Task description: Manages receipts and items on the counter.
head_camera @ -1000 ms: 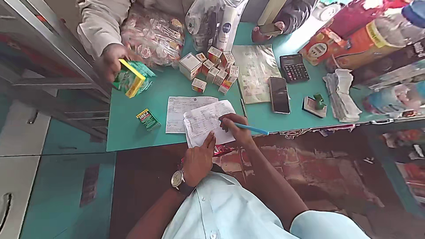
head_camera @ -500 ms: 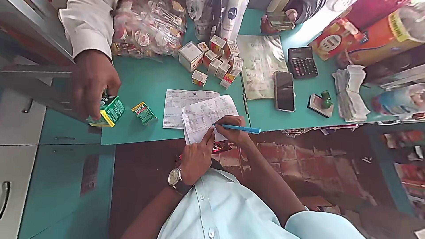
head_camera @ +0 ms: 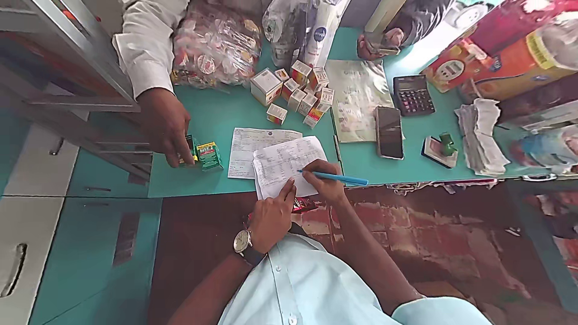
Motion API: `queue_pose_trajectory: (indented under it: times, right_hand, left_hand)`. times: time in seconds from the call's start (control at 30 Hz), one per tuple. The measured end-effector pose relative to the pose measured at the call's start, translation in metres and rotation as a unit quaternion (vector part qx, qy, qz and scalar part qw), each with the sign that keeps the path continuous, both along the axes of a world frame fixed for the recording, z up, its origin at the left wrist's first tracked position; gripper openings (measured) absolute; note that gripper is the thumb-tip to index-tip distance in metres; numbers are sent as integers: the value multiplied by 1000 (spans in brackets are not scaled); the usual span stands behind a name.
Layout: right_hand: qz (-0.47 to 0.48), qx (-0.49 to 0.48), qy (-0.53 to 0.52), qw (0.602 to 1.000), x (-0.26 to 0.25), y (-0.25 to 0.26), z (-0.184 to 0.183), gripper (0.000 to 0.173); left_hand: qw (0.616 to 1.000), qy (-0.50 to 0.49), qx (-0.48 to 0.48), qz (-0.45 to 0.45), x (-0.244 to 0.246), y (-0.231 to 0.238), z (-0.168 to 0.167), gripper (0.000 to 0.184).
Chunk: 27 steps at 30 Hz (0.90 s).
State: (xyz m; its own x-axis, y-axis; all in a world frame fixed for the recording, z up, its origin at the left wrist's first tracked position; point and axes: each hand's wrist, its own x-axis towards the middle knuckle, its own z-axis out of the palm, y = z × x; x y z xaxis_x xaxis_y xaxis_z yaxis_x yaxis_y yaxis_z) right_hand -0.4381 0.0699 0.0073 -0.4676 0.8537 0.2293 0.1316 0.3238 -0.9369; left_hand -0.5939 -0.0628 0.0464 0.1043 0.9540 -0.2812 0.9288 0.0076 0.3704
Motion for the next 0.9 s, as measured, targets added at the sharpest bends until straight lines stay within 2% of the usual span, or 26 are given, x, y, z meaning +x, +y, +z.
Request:
queue_pose_trajectory:
  times: [0.1,0.23,0.3,0.37,0.4,0.47,0.5,0.57,0.63,0.67,0.7,0.77,0.87,0.9]
  right_hand:
    - [46,46,-37,997,-3,-2,-2,10]
    - [45,71,-72,994,-6,-1,-3,12]
    - [16,103,-67,992,-6,-2,-9,13]
    - [-53,110,16,992,-6,-2,-15,12]
    - [-87,67,89,990,-7,-1,-14,9]
    - [-158,-43,231,959,-1,-1,-3,13]
    - [-189,-77,256,945,7,-1,4,21]
    - [-218,-84,220,947,21,0,20,43]
    - [-181,-60,180,965,31,-9,28,52]
    - [-137,-42,168,975,35,-13,33,51]
    - [-76,-27,162,984,35,-20,39,51]
    - [64,-3,148,987,21,-41,53,61]
    - [252,-1,120,960,-22,-70,77,85]
    - [289,-4,118,950,-38,-77,80,83]
  left_hand:
    - [1000,1,14,-1,0,0,-1,60]
    - [1000,7,10,-1,0,0,-2,61]
    - [1000,3,1,1,0,-1,-2,63]
    - [1000,9,-15,-6,-2,1,1,66]
    - [1000,17,-9,-9,-3,3,2,66]
    - [997,33,63,-9,-2,1,-4,60]
    - [992,32,123,-7,0,-3,-6,56]
    - [973,0,229,18,-6,-10,4,51]
    - [947,-124,288,76,-25,-23,29,44]
    - [921,-227,299,102,-36,-27,44,37]
    - [876,-346,314,117,-46,-29,56,30]
    - [773,-519,338,139,-55,-28,78,22]
    - [612,-725,303,85,-58,-11,105,34]
    - [565,-775,277,64,-56,-7,114,37]
